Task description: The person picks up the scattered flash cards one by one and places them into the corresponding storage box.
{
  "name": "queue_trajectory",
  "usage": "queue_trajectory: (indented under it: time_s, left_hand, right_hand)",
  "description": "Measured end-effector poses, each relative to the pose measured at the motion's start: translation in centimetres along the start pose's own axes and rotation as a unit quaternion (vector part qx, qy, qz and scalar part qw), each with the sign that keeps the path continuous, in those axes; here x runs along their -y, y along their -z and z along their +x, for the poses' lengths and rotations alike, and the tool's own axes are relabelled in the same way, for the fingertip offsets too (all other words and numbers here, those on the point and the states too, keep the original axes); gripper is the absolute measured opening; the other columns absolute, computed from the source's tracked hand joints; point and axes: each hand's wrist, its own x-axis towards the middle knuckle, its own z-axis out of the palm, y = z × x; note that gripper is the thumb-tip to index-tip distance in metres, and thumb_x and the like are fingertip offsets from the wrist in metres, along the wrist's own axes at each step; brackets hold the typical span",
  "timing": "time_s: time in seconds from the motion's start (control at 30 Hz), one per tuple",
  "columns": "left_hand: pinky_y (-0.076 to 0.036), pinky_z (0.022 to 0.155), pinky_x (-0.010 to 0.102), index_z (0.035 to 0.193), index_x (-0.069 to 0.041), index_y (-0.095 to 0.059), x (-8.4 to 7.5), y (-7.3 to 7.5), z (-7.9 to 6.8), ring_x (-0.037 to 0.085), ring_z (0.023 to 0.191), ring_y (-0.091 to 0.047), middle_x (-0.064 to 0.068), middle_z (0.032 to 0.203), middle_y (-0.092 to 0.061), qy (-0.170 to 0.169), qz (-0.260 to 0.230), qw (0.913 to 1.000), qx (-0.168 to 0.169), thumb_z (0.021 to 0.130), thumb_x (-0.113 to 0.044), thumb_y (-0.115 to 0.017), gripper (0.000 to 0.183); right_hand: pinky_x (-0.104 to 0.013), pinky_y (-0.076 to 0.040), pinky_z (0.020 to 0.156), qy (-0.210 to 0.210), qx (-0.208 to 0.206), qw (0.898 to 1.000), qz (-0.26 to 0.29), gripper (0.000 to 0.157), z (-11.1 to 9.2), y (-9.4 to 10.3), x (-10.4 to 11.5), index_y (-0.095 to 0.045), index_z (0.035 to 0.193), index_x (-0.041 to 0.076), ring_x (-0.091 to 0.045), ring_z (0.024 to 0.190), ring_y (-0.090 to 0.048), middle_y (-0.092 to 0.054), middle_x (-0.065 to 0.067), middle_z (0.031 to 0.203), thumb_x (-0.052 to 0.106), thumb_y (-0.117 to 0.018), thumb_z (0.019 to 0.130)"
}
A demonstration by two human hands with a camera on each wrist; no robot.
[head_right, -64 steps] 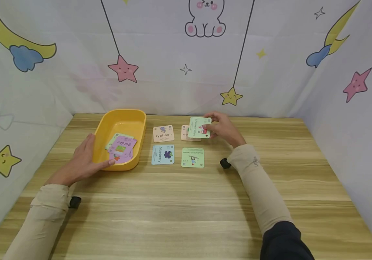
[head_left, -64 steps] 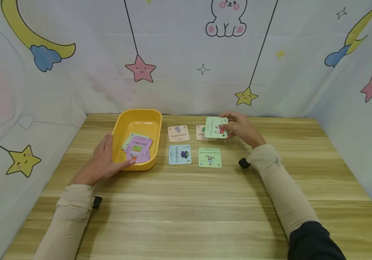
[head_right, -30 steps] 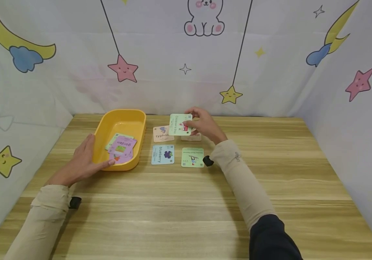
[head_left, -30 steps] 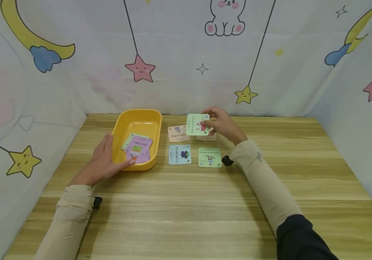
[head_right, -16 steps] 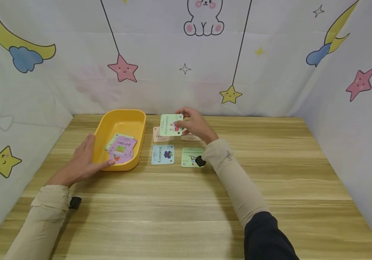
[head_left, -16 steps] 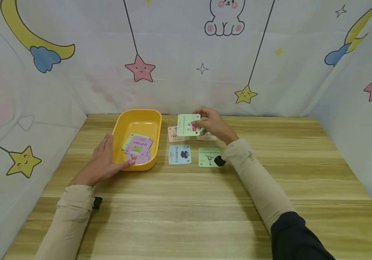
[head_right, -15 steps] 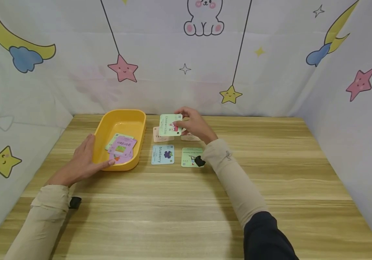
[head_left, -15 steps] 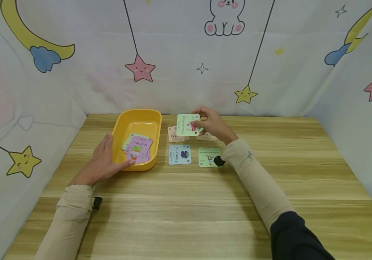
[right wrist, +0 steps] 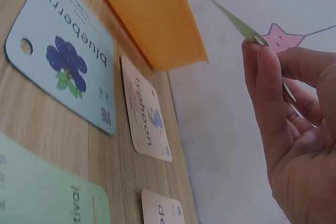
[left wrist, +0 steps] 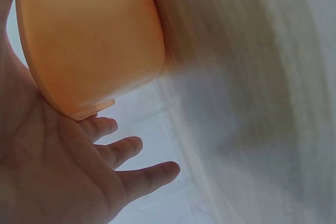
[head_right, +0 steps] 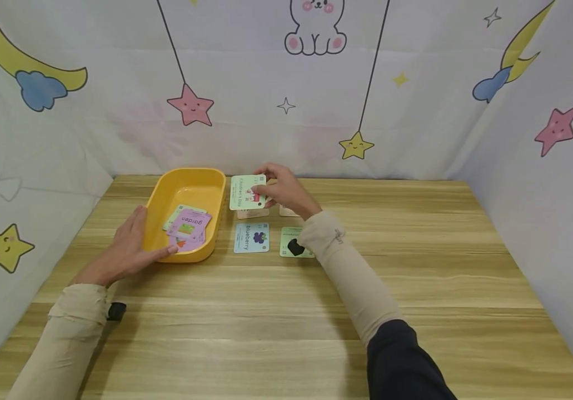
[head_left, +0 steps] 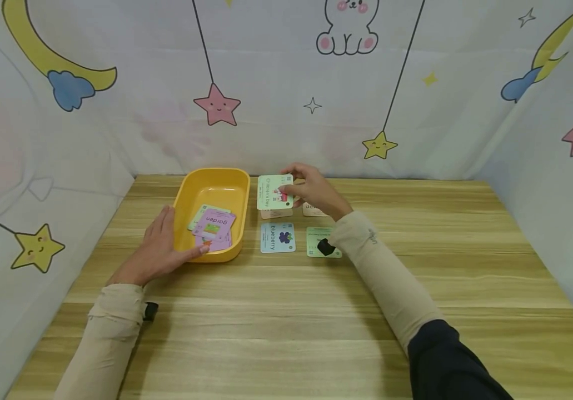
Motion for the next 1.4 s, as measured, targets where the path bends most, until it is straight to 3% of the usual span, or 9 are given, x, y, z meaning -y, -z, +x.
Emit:
queue_trajectory:
  time_s: [0.3,0.53,0.87,1.4]
  left_hand:
    - [-0.013,0.117,0.072,0.159,0.001,0.014,0.0,0.0,-0.1,0.051,0.152,0.002,0.025,0.167,0.015,0.007,-0.002,1.0000,0.000,0.082,-0.076,-0.064,0.134]
    - [-0.012,0.118,0.071,0.159,0.002,0.012,0.0,0.0,-0.1,0.051,0.152,0.002,0.026,0.167,0.013,0.002,-0.006,1.0000,-0.001,0.083,-0.074,-0.065,0.133]
    - [-0.008,0.120,0.069,0.159,0.004,0.010,0.0,0.1,-0.1,0.051,0.152,0.000,0.029,0.166,0.008,-0.016,-0.002,0.9997,-0.016,0.084,-0.070,-0.067,0.130]
    - [-0.010,0.119,0.070,0.159,0.002,0.011,-0.1,0.1,-0.1,0.051,0.152,0.000,0.029,0.166,0.009,-0.012,-0.003,0.9998,-0.014,0.084,-0.070,-0.067,0.130]
  right_hand:
    - [-0.055,-0.061,0.073,0.010,0.006,1.000,-0.011,0.033,0.8,-1.7,0.8,-0.062,0.128,0.014,-0.027,0.083,-0.069,-0.062,-0.013,0.110,0.015,-0.072,0.096]
    - [-0.064,-0.057,0.078,0.010,0.013,1.000,0.001,0.033,1.2,-2.9,1.2,-0.062,0.127,0.012,-0.029,0.084,-0.070,-0.062,-0.014,0.110,0.013,-0.072,0.096]
    - [-0.065,-0.056,0.080,0.007,0.022,1.000,0.014,0.034,1.7,-4.3,1.8,-0.062,0.126,0.012,-0.028,0.082,-0.070,-0.063,-0.013,0.111,0.011,-0.073,0.094]
    - [-0.062,-0.058,0.078,-0.011,0.030,0.999,0.006,0.035,2.4,-6.3,2.1,-0.061,0.126,0.010,-0.026,0.081,-0.071,-0.062,-0.013,0.112,0.009,-0.074,0.094]
